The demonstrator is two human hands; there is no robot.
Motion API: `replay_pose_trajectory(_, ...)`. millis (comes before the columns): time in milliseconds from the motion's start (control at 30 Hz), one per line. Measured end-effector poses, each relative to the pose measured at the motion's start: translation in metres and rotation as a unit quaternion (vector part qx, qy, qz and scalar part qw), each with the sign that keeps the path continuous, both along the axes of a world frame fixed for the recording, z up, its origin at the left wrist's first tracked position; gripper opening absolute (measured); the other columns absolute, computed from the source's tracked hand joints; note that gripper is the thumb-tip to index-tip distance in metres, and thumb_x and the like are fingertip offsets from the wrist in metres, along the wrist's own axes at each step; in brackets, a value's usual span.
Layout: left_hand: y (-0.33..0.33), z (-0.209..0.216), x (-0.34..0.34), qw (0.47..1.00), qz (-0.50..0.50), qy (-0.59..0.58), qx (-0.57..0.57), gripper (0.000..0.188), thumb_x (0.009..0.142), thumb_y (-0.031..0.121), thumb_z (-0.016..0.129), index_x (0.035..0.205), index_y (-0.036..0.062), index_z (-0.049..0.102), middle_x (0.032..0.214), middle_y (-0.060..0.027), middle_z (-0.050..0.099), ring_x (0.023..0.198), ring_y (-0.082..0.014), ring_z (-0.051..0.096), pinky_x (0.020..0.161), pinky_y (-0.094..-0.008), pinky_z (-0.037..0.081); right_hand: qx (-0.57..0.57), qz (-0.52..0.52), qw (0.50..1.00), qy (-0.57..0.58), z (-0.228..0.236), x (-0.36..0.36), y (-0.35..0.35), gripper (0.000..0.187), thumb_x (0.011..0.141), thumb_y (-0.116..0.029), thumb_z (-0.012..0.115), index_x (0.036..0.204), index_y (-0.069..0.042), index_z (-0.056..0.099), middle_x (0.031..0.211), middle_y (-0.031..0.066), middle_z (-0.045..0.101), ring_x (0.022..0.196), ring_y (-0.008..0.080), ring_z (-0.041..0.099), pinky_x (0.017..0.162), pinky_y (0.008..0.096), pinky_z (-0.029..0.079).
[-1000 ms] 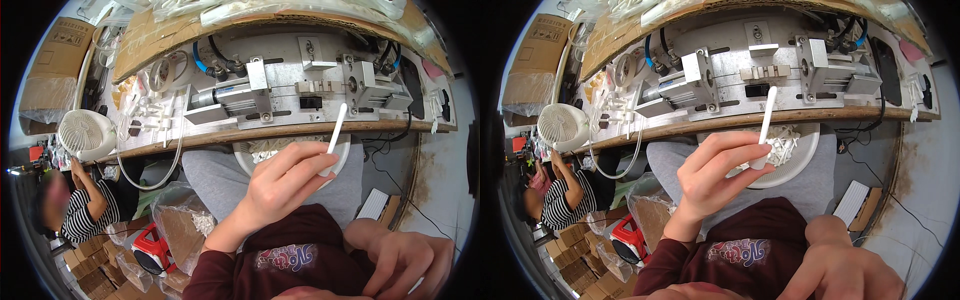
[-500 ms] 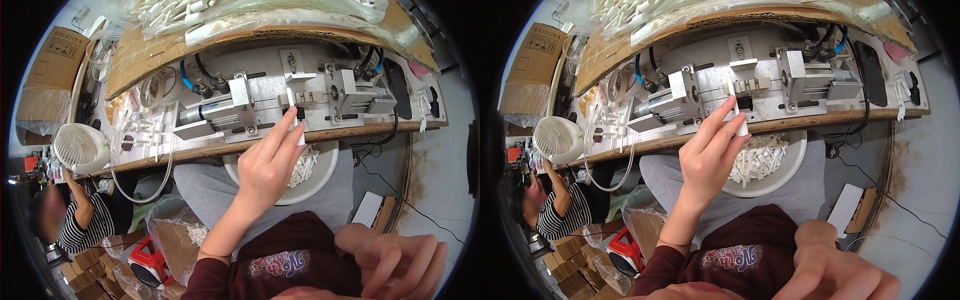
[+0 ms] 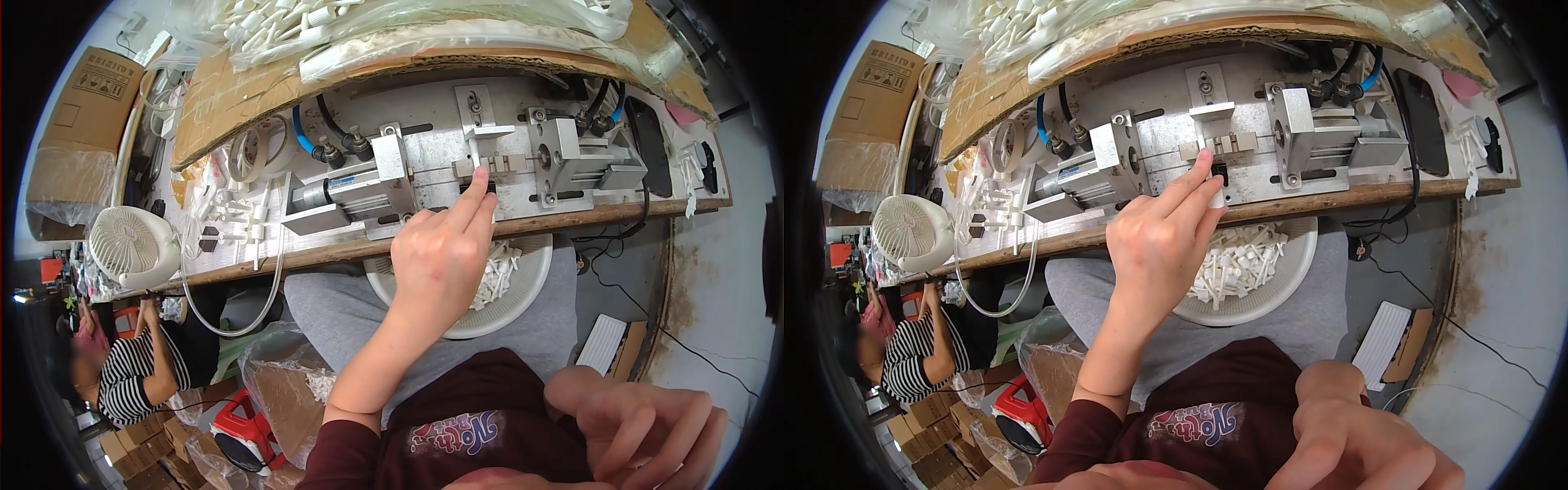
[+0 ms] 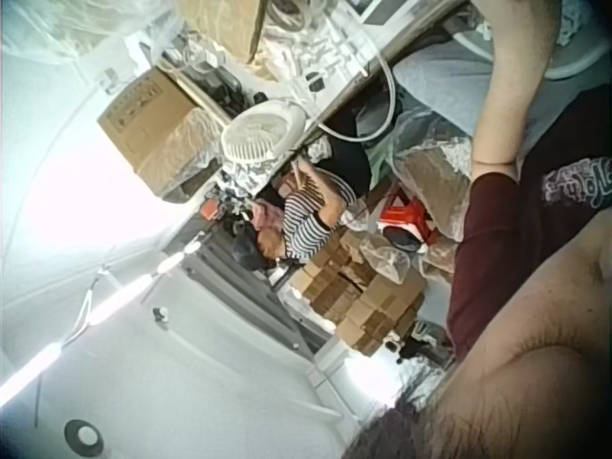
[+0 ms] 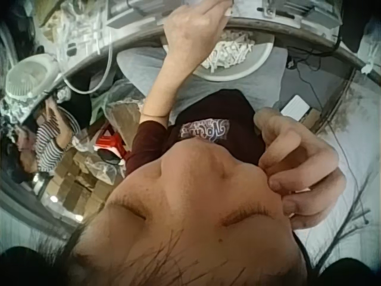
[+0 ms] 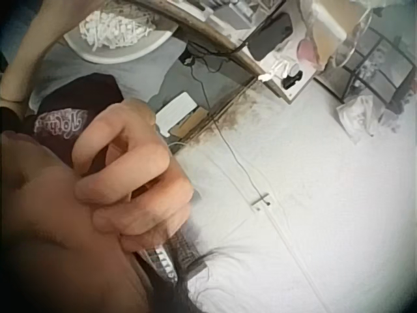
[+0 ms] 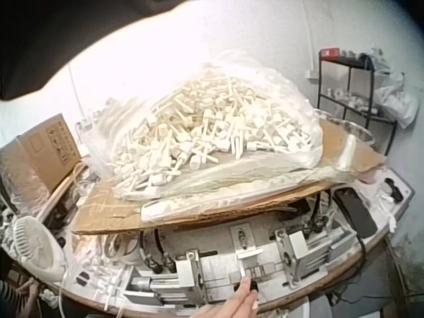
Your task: Using a pneumatic assembly machine to join small white plastic components.
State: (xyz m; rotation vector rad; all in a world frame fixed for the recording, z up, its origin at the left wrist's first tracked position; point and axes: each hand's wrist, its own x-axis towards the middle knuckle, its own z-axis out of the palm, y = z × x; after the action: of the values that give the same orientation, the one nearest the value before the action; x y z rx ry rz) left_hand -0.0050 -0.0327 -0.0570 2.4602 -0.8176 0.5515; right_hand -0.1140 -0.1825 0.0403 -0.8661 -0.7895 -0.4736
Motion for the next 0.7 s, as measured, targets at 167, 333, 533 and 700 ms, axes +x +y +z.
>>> replay_pose_trajectory(167, -0.003, 0.003, 0.000, 1.000, -0.008, 0.023, -0.015, 0.028, 0.072, 0.012, 0.082, 0.099, 0.0078, 0.077, 0.120, -0.0012, 0.073, 0.053, -0.0179, 0.058, 0.055, -0.0274, 0.049, 0.068, -0.089, 0.993, -0.039, -0.010, 0.001, 0.008, 0.006, 0.091, -0.009, 0.064, 0.094, -0.013, 0.064, 0.089, 0.0002, 0.055, 0.080, 0.0153, 0.053, 0.066, 0.0289, 0.046)
replay_pose_trajectory(333, 0.003, 0.003, 0.002, 1.000, 0.009, 0.011, -0.016, 0.028, 0.072, 0.011, 0.082, 0.099, 0.0085, 0.077, 0.120, -0.0011, 0.073, 0.054, -0.0187, 0.061, 0.056, -0.0282, 0.051, -0.369, -0.712, 0.589, -0.097, -0.019, -0.039, -0.053, 0.008, 0.088, -0.007, 0.064, 0.083, -0.006, 0.057, 0.090, 0.0055, 0.057, 0.070, 0.0168, 0.059, 0.059, 0.0286, 0.048)
replay_pose_trajectory(533, 0.001, -0.001, 0.003, 0.999, -0.016, 0.010, -0.031, 0.027, 0.072, 0.010, 0.080, 0.098, 0.0083, 0.077, 0.120, -0.0028, 0.073, 0.057, -0.0210, 0.064, 0.058, -0.0297, 0.053, -0.075, -0.013, 0.992, 0.097, 0.027, -0.004, -0.006, 0.006, 0.093, -0.009, 0.062, 0.095, -0.014, 0.063, 0.084, -0.0004, 0.057, 0.071, 0.0146, 0.053, 0.064, 0.0289, 0.045)
replay_pose_trajectory(700, 0.004, 0.000, 0.004, 1.000, -0.021, 0.007, -0.016, 0.025, 0.072, 0.009, 0.079, 0.097, 0.0060, 0.076, 0.121, -0.0053, 0.073, 0.058, -0.0202, 0.065, 0.058, -0.0300, 0.053, 0.051, 0.275, 0.958, -0.056, 0.025, 0.029, 0.008, 0.004, 0.093, -0.012, 0.063, 0.095, -0.015, 0.065, 0.075, -0.0010, 0.058, 0.060, 0.0147, 0.051, 0.061, 0.0291, 0.044)
